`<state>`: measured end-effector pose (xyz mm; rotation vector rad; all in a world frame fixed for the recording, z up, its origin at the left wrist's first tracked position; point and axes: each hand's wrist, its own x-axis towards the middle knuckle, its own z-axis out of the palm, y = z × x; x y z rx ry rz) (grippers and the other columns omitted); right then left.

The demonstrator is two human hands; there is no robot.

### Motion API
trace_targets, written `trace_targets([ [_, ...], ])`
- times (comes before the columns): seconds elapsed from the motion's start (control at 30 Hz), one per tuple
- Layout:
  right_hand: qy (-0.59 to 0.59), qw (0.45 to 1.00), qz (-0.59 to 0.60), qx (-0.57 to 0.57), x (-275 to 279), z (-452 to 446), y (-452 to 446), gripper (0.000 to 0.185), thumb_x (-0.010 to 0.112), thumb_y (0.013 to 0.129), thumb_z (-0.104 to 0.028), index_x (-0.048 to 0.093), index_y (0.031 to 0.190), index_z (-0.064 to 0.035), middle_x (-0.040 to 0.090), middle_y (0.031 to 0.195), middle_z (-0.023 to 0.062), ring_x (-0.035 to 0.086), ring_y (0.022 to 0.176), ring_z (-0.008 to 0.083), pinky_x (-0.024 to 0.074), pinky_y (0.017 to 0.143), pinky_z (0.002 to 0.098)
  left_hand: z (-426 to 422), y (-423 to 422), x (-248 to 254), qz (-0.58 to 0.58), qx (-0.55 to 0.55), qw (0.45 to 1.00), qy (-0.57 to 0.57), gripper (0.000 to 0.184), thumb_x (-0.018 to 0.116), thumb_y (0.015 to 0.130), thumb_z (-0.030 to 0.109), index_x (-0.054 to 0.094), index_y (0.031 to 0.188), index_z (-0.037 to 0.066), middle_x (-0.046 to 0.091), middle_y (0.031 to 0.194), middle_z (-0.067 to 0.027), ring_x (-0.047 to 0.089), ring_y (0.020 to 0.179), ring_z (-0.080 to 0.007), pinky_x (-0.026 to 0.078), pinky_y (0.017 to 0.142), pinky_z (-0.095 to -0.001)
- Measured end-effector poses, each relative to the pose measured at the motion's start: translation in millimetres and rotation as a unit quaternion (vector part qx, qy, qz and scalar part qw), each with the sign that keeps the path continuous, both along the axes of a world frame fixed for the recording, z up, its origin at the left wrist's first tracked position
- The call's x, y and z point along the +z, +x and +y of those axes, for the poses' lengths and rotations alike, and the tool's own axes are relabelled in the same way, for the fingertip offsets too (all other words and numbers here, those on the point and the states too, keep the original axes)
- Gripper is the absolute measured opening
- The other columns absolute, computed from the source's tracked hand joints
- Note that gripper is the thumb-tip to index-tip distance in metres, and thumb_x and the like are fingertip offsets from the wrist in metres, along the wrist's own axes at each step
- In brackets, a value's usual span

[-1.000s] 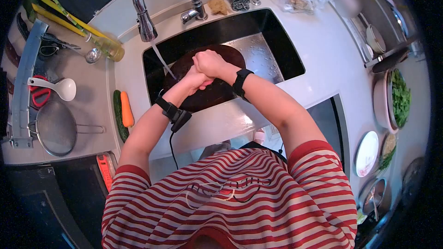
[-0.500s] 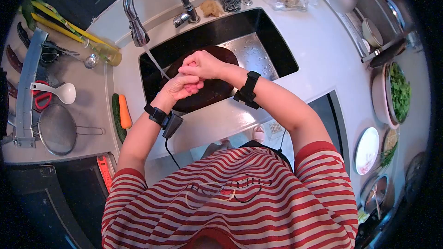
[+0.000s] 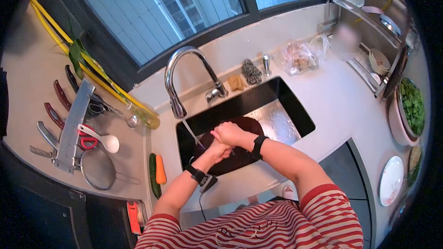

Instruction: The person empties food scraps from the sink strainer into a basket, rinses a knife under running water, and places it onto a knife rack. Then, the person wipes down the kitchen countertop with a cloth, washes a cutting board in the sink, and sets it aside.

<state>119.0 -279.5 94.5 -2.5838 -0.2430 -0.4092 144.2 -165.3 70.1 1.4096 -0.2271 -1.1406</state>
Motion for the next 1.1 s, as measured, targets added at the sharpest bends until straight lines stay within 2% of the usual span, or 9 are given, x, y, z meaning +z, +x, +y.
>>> trace_targets([
  [0.07,0.004,1.000,0.020,-0.007,2.6,0.1,0.8,0.037,0.046,0.085,-0.029,0.062,0.065,-0.0025,0.060,0.070,0.0191,0.058,0.067,0.0365,0.0479,0.060,0.0447,-2.8,-4.3,6.5,-0.016,0.034,0.999,0.021,0.018,0.063,0.072,0.006,0.046,0.069,0.011,0.035,0.046,0.0029,0.032,0.034,-0.0084,0.021,0.031,-0.0226],
  [0.17,0.026,0.999,0.020,-0.025,-4.1,0.1,5.6,0.039,0.046,0.084,-0.029,0.061,0.060,-0.0028,0.059,0.063,0.0193,0.057,0.062,0.0377,0.0477,0.059,0.0449,-5.6,-6.3,-1.7,-0.050,0.072,0.994,0.068,0.018,0.063,0.073,0.010,0.048,0.063,0.008,0.038,0.048,0.0012,0.034,0.035,-0.0089,0.022,0.031,-0.0236],
  [0.4,0.056,0.995,0.059,-0.056,-13.4,-1.4,6.8,0.038,0.048,0.083,-0.028,0.061,0.062,0.0016,0.057,0.064,0.0249,0.058,0.063,0.0407,0.0483,0.058,0.0458,-11.6,-16.0,-8.1,-0.095,0.117,0.986,0.070,0.023,0.061,0.072,0.011,0.046,0.054,0.007,0.038,0.042,0.0000,0.032,0.031,-0.0104,0.022,0.031,-0.0255],
  [0.5,0.065,0.994,0.058,-0.065,-21.4,-1.8,7.6,0.038,0.049,0.082,-0.028,0.060,0.062,0.0022,0.057,0.064,0.0255,0.058,0.062,0.0409,0.0485,0.058,0.0459,-11.4,-16.3,-12.1,-0.096,0.117,0.983,0.104,0.015,0.058,0.074,0.007,0.051,0.061,0.004,0.040,0.046,-0.0012,0.033,0.033,-0.0104,0.022,0.031,-0.0245],
  [0.73,0.073,0.992,0.065,-0.083,-33.8,-0.9,9.0,0.037,0.049,0.082,-0.027,0.060,0.062,0.0022,0.057,0.063,0.0251,0.058,0.062,0.0406,0.0488,0.058,0.0460,-13.1,-17.5,-18.8,-0.114,0.112,0.981,0.113,0.015,0.056,0.075,0.007,0.051,0.062,0.003,0.040,0.047,-0.0012,0.032,0.032,-0.0107,0.021,0.030,-0.0255],
  [0.8,0.067,0.991,0.068,-0.090,-33.1,-0.4,7.9,0.036,0.049,0.082,-0.026,0.060,0.062,0.0019,0.057,0.063,0.0250,0.058,0.063,0.0400,0.0489,0.058,0.0458,-13.2,-19.1,-16.9,-0.131,0.112,0.979,0.111,0.022,0.061,0.072,0.015,0.048,0.057,0.006,0.041,0.045,-0.0009,0.035,0.033,-0.0106,0.022,0.031,-0.0264],
  [0.93,0.068,0.991,0.059,-0.099,-33.1,1.1,8.0,0.036,0.050,0.081,-0.027,0.060,0.060,0.0012,0.057,0.061,0.0236,0.058,0.062,0.0394,0.0486,0.057,0.0457,-12.5,-15.2,-19.8,-0.129,0.111,0.979,0.113,0.022,0.061,0.073,0.014,0.048,0.057,0.007,0.040,0.045,0.0000,0.035,0.034,-0.0096,0.023,0.032,-0.0257],
  [1.03,0.069,0.990,0.063,-0.102,-27.8,1.0,7.3,0.034,0.051,0.080,-0.030,0.061,0.065,-0.0003,0.059,0.067,0.0222,0.059,0.066,0.0379,0.0487,0.059,0.0439,-7.6,-4.4,-26.3,-0.070,0.092,0.990,0.082,0.018,0.061,0.073,0.012,0.048,0.061,0.008,0.041,0.048,0.0007,0.037,0.038,-0.0088,0.024,0.034,-0.0241],
  [1.1,0.112,0.990,0.051,-0.074,-10.0,0.4,-0.7,0.031,0.054,0.078,-0.035,0.062,0.078,-0.0050,0.061,0.081,0.0187,0.058,0.077,0.0356,0.0489,0.068,0.0404,-0.7,1.5,-19.3,0.001,0.051,0.999,-0.001,0.014,0.062,0.073,0.008,0.049,0.068,0.008,0.043,0.054,0.0010,0.038,0.042,-0.0073,0.025,0.036,-0.0204],
])
